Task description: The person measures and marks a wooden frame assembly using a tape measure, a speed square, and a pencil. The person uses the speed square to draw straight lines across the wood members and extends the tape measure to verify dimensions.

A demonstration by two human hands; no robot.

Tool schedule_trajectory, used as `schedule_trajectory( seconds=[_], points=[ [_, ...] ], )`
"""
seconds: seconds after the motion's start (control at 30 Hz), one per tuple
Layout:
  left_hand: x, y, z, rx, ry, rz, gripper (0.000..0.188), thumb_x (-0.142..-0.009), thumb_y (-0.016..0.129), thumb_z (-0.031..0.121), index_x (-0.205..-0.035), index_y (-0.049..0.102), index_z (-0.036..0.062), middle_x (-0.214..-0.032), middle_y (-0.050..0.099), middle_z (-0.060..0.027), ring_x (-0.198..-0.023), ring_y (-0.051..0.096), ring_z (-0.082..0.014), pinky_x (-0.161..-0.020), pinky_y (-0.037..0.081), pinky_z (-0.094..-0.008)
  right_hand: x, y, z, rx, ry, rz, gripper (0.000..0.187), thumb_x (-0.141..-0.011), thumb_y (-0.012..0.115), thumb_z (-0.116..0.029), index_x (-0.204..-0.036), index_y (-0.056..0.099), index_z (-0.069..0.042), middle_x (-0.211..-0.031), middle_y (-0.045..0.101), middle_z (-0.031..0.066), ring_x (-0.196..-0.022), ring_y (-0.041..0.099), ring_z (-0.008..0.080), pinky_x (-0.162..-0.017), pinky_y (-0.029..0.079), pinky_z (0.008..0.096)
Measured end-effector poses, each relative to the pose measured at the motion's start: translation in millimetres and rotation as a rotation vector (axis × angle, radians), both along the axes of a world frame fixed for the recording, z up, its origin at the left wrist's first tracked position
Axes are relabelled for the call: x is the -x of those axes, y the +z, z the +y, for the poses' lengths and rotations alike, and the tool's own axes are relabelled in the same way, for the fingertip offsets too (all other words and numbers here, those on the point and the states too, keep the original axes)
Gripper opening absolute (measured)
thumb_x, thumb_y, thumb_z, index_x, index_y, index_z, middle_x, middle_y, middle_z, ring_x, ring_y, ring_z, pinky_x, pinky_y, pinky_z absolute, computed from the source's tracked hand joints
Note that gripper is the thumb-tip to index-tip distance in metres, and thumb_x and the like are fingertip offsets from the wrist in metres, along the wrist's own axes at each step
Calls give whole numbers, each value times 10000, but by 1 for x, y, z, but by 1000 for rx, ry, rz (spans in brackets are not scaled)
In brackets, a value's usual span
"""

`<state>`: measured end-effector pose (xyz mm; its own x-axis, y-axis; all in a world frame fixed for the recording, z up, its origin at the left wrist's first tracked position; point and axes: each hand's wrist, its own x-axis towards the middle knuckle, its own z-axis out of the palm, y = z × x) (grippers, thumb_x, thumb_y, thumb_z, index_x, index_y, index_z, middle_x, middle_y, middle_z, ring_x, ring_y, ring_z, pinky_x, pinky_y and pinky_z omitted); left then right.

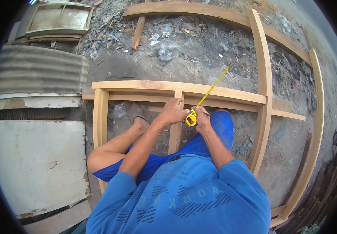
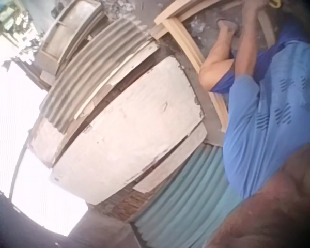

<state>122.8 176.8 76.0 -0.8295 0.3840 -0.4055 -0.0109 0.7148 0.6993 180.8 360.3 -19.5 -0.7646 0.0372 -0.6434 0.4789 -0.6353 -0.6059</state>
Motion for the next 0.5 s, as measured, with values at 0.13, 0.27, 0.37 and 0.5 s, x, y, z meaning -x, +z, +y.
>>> schedule_trajectory(
  seconds=[0.13,0.27,0.37,0.5],
  points=[
    [-9,0,-17,219,36,68,792,-880,739,361,-1506,386,28,-1316,563,-297,-1250,528,-479,-1077,437,-537,-10,-33,8,-202,33,12,162,-1041,603,-190,-1009,676,-49,-966,693,54,-839,635,153,-791,536,309],
    [-32,-17,-17,257,54,-55,880,-885,735,325,-1585,258,84,-1319,533,-294,-1232,530,-493,-1018,474,-570,-19,-50,4,-312,105,-24,169,-1022,613,-182,-964,691,-43,-927,682,49,-829,618,133,-762,511,293],
    [-47,-42,-14,242,97,-2,990,-888,736,320,-1640,121,132,-1349,480,-286,-1248,530,-486,-1001,491,-564,-19,-58,-1,-436,205,-33,175,-1008,622,-187,-948,692,-38,-904,664,36,-825,605,128,-743,490,287],
    [-40,-42,-8,247,71,-12,1038,-892,739,329,-1659,64,145,-1337,462,-270,-1224,541,-473,-998,497,-548,-19,-73,3,-620,317,-10,215,-989,643,-227,-986,722,-27,-843,682,50,-754,583,140,-669,464,315]
  ],
)
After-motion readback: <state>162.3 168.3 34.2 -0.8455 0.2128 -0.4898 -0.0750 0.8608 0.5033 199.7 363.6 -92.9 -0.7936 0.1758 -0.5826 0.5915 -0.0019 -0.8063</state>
